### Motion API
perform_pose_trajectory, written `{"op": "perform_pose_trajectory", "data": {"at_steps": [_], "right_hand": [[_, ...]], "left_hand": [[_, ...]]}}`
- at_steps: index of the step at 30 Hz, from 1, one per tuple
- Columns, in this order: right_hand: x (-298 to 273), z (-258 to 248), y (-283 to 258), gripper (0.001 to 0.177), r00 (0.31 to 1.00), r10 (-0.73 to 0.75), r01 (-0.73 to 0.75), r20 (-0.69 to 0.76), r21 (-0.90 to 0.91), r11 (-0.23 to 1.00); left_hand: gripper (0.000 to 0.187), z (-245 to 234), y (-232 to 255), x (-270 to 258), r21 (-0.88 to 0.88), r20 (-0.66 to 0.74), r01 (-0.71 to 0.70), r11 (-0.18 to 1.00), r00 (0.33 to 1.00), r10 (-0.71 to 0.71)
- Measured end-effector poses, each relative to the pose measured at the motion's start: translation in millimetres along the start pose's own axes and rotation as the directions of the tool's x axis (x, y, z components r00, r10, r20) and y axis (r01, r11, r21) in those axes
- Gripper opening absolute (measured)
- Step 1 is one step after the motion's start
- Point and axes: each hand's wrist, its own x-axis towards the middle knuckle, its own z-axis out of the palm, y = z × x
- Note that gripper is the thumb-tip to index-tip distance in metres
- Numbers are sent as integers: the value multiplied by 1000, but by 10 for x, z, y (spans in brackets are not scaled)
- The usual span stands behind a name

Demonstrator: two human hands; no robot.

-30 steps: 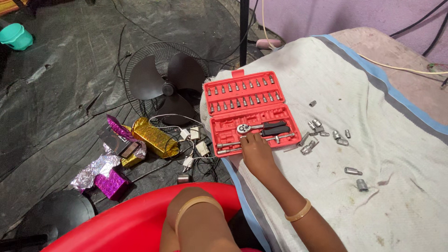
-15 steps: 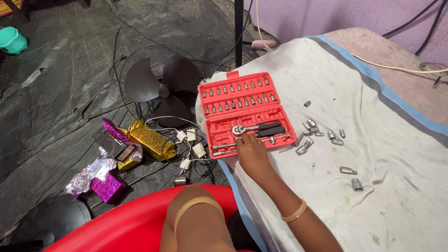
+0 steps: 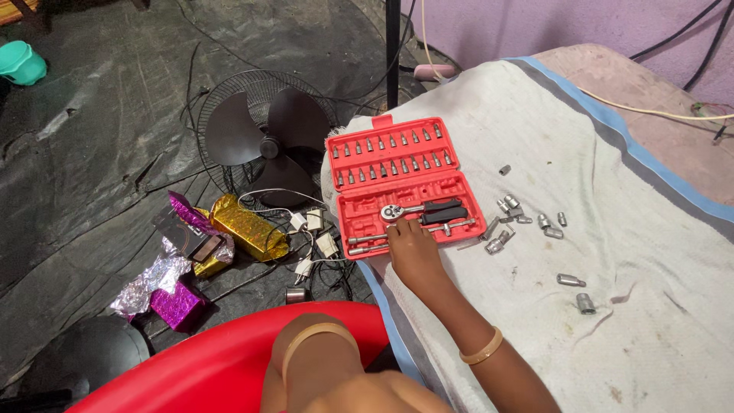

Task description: The person places various socket wrench bits and tools into a red plastic toolbox, arranging them into their designated slots. They handle the tools one by one, fitting each piece into the molded compartments.

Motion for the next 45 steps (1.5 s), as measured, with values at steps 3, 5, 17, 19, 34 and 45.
{"op": "perform_pose_trajectory", "data": {"at_steps": [3,5,17,19,34,45], "right_hand": [[14,-2,1,12,1000,-7,7,-2,3,1000],[5,11,10,11,1000,-6,6,-12,11,1000],[80,-29,169,20,999,-17,9,47,163,987],[98,-171,251,21,999,-9,-1,47,204,979],[-39,-1322,694,15,926,290,-240,-244,213,947],[-403,-1992,871,12,824,386,-230,-416,376,898]], "left_hand": [[38,-186,73,72,21,83,22,1000,996,-23],[39,-220,122,151,39,54,43,998,998,-45],[29,104,-158,69,77,-598,210,975,792,-123],[36,124,-360,-20,31,-691,237,971,707,-150],[46,248,-1979,-553,35,-839,527,849,477,-262],[40,442,-2788,-1082,228,-846,726,649,478,-237]]}}
